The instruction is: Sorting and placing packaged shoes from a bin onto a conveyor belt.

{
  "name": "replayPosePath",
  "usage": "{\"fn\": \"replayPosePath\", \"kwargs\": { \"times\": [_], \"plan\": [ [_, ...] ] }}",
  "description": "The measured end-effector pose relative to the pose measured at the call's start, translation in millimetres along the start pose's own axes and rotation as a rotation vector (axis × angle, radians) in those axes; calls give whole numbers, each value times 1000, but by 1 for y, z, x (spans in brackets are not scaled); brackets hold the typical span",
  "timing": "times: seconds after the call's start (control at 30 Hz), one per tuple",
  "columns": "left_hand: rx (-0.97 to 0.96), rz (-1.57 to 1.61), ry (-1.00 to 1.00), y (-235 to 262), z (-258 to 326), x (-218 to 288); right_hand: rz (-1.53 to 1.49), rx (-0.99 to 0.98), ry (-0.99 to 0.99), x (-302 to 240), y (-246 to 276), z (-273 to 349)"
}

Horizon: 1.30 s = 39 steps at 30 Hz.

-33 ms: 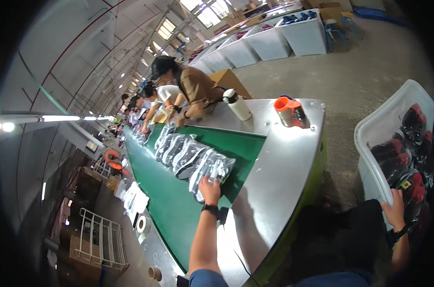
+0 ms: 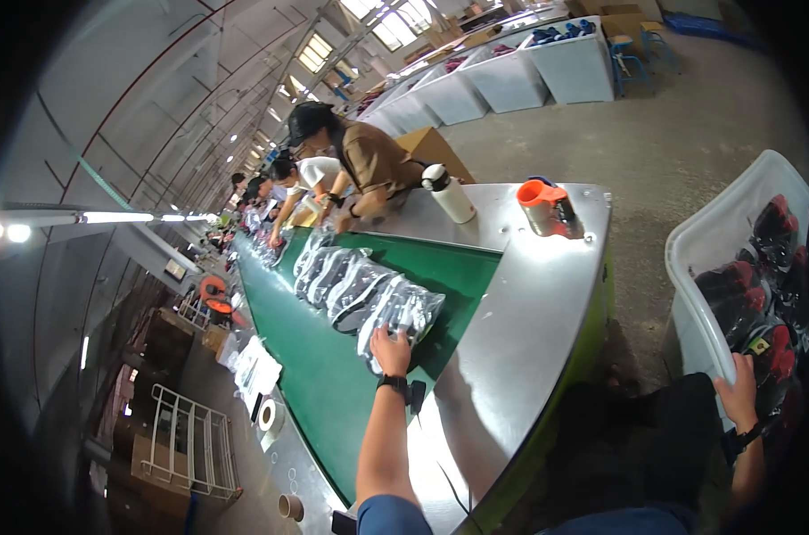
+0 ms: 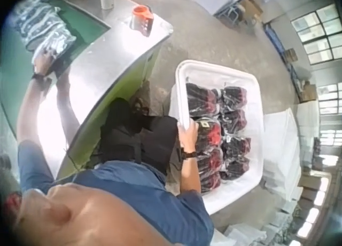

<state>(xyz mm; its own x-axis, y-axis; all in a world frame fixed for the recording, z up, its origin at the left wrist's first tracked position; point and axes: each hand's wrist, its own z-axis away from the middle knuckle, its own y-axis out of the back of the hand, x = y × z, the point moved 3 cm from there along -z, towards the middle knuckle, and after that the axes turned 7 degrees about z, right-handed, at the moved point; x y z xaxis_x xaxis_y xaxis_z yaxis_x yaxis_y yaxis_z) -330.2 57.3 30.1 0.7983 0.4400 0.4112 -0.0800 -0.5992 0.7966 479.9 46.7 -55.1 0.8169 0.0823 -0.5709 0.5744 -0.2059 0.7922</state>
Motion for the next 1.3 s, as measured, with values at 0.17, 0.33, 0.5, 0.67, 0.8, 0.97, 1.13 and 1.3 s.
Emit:
{"fn": "replayPosePath", "kwargs": {
  "times": [0.17,0.33,0.5,0.67,0.8,0.97,1.13,1.3],
  "plan": [
    [-37,-216,-72,-14,4,-2,2,-12,-5,7,-4,2],
    [-5,-275,-221,19,50,64,29,-25,-6,30,-15,5],
    [-134,-162,-253,56,127,136,70,-49,-53,53,-17,14],
    [-525,958,406,37,208,134,67,-39,-54,71,-29,17],
    [-218,1940,813,48,220,147,15,-122,-97,23,-5,7],
    [64,1891,941,30,177,84,-12,-75,-59,-5,5,2],
    [100,2074,1068,25,171,64,-50,-33,-9,-29,21,1],
    [-24,2135,942,39,193,66,-38,-13,45,-20,21,2]
  ]
}}
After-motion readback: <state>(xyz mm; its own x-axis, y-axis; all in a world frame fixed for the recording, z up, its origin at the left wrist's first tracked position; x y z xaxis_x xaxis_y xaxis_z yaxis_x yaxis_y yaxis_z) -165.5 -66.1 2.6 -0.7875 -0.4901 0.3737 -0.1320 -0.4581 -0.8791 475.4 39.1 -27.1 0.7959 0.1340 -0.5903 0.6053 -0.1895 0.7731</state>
